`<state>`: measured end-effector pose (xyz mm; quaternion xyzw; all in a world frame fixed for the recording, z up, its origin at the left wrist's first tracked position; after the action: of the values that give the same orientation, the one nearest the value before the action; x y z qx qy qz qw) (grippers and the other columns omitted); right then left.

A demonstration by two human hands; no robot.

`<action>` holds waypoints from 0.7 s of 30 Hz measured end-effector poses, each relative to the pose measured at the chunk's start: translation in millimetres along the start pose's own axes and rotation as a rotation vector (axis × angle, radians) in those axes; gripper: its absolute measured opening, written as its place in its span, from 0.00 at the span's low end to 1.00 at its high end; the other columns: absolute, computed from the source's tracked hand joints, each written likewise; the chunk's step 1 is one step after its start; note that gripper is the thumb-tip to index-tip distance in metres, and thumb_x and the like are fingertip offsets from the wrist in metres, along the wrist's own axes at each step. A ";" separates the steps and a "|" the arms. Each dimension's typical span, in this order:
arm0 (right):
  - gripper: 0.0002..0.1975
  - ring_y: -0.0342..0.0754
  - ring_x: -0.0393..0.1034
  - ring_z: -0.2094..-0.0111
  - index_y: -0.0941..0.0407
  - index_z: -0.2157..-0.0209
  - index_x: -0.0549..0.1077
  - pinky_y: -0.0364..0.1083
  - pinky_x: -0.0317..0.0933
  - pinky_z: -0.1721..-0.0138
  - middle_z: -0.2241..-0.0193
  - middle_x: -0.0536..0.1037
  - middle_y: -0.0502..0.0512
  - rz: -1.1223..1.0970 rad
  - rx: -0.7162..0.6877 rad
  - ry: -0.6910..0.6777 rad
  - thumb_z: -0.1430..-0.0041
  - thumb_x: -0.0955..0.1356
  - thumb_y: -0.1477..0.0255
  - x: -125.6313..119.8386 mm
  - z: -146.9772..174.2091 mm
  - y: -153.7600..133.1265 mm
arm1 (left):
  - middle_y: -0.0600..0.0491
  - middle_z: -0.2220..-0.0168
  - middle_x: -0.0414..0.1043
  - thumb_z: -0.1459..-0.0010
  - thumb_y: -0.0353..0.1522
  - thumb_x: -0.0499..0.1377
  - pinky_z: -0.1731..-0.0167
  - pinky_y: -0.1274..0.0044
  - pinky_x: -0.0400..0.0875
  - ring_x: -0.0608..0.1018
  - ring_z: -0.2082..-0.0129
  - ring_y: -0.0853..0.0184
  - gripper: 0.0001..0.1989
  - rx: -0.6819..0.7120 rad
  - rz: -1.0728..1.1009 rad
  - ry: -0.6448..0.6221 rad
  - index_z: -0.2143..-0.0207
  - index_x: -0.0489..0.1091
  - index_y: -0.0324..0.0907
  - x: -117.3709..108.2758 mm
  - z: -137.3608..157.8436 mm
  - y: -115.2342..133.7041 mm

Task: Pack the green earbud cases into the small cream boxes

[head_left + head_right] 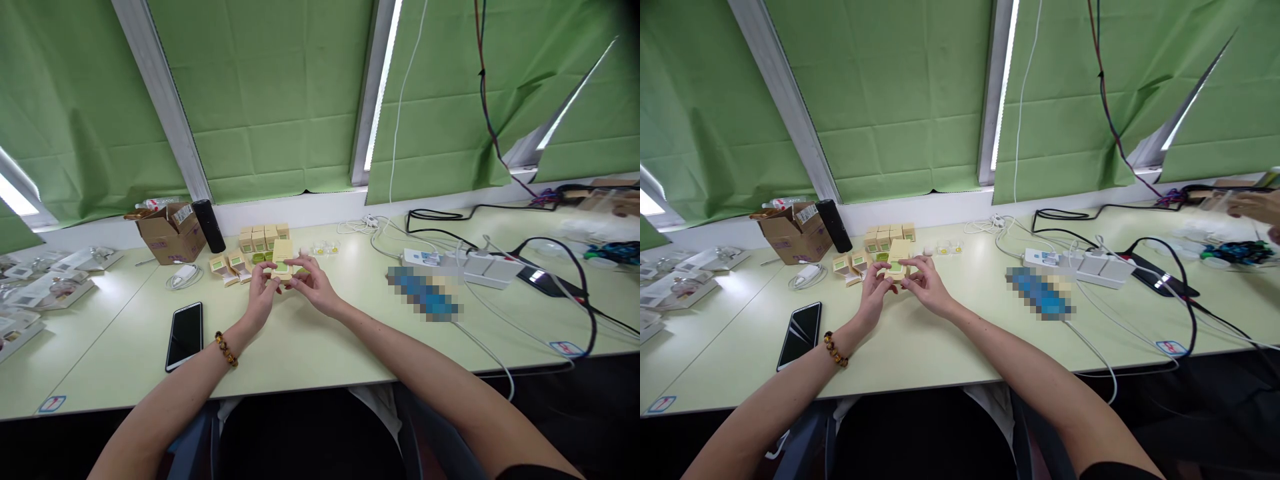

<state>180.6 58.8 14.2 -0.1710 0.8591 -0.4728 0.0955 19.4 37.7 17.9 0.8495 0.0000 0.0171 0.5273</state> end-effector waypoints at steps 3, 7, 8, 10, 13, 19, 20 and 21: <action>0.24 0.41 0.76 0.65 0.47 0.44 0.73 0.56 0.77 0.49 0.43 0.60 0.56 0.017 0.003 0.004 0.38 0.74 0.55 0.1 0.2 -0.3 | 0.49 0.48 0.66 0.37 0.37 0.61 0.67 0.75 0.74 0.73 0.63 0.69 0.12 0.018 -0.016 0.002 0.54 0.65 0.46 0.5 0.2 -0.1; 0.24 0.39 0.74 0.67 0.47 0.44 0.73 0.55 0.78 0.51 0.43 0.60 0.57 0.033 -0.006 0.030 0.39 0.74 0.55 -0.5 -0.5 -1.2 | 0.48 0.46 0.65 0.36 0.40 0.61 0.67 0.75 0.74 0.74 0.62 0.69 0.14 0.068 -0.033 -0.020 0.52 0.65 0.47 0.8 0.2 0.0; 0.25 0.39 0.74 0.67 0.47 0.44 0.73 0.55 0.78 0.51 0.42 0.60 0.57 0.041 -0.007 0.037 0.39 0.74 0.54 -0.6 -0.7 -1.7 | 0.48 0.46 0.64 0.36 0.41 0.62 0.66 0.75 0.74 0.74 0.61 0.69 0.14 0.088 -0.034 -0.033 0.51 0.65 0.47 0.8 0.3 0.6; 0.25 0.40 0.74 0.66 0.47 0.44 0.73 0.54 0.79 0.52 0.42 0.60 0.57 0.053 -0.010 0.045 0.39 0.74 0.53 -0.4 -1.1 -2.9 | 0.48 0.45 0.63 0.36 0.41 0.63 0.64 0.75 0.76 0.74 0.58 0.67 0.16 0.127 -0.030 -0.066 0.50 0.65 0.47 0.8 0.5 1.7; 0.24 0.40 0.75 0.65 0.47 0.44 0.74 0.54 0.79 0.52 0.42 0.59 0.57 0.034 -0.023 0.047 0.39 0.74 0.55 0.8 -1.5 -4.4 | 0.48 0.44 0.62 0.38 0.40 0.65 0.63 0.74 0.77 0.74 0.56 0.66 0.17 0.161 -0.041 -0.079 0.49 0.66 0.48 -0.6 0.1 1.2; 0.19 0.40 0.78 0.66 0.48 0.48 0.76 0.55 0.79 0.54 0.45 0.59 0.55 -0.009 -0.043 0.060 0.37 0.74 0.58 2.8 -2.0 -3.4 | 0.49 0.47 0.63 0.37 0.40 0.64 0.65 0.77 0.76 0.75 0.59 0.69 0.14 0.198 -0.140 0.003 0.53 0.66 0.47 -3.6 -1.9 -4.7; 0.19 0.40 0.78 0.66 0.49 0.48 0.76 0.55 0.80 0.54 0.45 0.59 0.55 -0.006 -0.041 0.062 0.38 0.73 0.57 3.0 -2.0 -2.8 | 0.49 0.48 0.63 0.36 0.40 0.64 0.65 0.77 0.75 0.75 0.59 0.69 0.13 0.206 -0.156 0.015 0.54 0.66 0.46 -3.7 -2.1 -5.1; 0.19 0.40 0.78 0.67 0.49 0.48 0.76 0.55 0.80 0.55 0.46 0.59 0.55 -0.002 -0.037 0.066 0.38 0.73 0.57 3.1 -2.0 -2.3 | 0.49 0.48 0.63 0.36 0.40 0.63 0.65 0.77 0.75 0.75 0.59 0.68 0.12 0.212 -0.170 0.024 0.54 0.66 0.46 -3.7 -2.1 -5.4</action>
<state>177.5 58.1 17.2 -0.1579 0.8703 -0.4621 0.0636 15.7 41.9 13.8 0.8972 0.0803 -0.0175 0.4339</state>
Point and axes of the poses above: each hand's wrist, its own z-axis away from the middle knuckle, its own x-axis out of the palm, y = z × x, the point moved 4 cm from there along -z, towards the middle knuckle
